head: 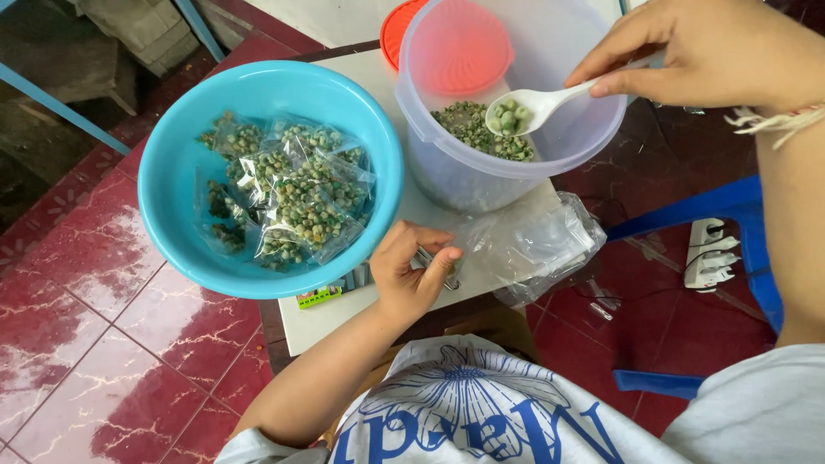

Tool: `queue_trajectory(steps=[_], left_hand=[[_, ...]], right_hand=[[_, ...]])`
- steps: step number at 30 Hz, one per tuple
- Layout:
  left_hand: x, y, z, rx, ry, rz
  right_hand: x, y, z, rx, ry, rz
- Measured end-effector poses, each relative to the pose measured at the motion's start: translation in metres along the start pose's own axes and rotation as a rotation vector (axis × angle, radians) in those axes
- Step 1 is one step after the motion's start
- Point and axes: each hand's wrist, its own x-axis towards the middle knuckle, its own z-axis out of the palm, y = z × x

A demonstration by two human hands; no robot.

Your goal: Manually packaging green peas into small plastic bags and sealing them using a lighter.

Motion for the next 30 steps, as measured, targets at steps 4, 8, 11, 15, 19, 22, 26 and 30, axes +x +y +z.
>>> queue_trajectory(steps=[4, 8, 11, 15, 19, 22, 26, 30], left_hand=[[-0.004, -0.002, -0.001, -0.006, -0.008, -0.007], [-0.004, -0.002, 0.000, -0.002, -0.020, 0.017], [-0.006, 0.001, 0.000, -0.002, -0.042, 0.023], [-0.006, 0.001, -0.001, 0.016, -0.066, 0.089], [-0.007, 0.004, 0.000, -0.016, -0.076, 0.109], [-0.004, 0.006, 0.001, -0.019, -0.058, 0.135], [-0.001, 0.008, 0.000, -0.059, -0.108, 0.100], [-0.009, -0.003, 0.001, -0.112, -0.193, -0.038]], right_hand=[[-0.026, 0.008, -0.002, 0.041, 0.061, -0.025], [-0.049, -0.013, -0.002, 0.001, 0.096, -0.123], [-0.061, -0.026, 0.010, -0.001, 0.077, -0.168], [-0.066, -0.041, 0.025, -0.061, -0.031, -0.104], [-0.070, -0.039, 0.036, -0.150, 0.024, -0.183], [-0.069, -0.045, 0.037, -0.179, 0.019, -0.233], [-0.061, -0.057, 0.038, -0.207, -0.073, -0.168], [-0.051, -0.071, 0.045, -0.323, -0.197, -0.055]])
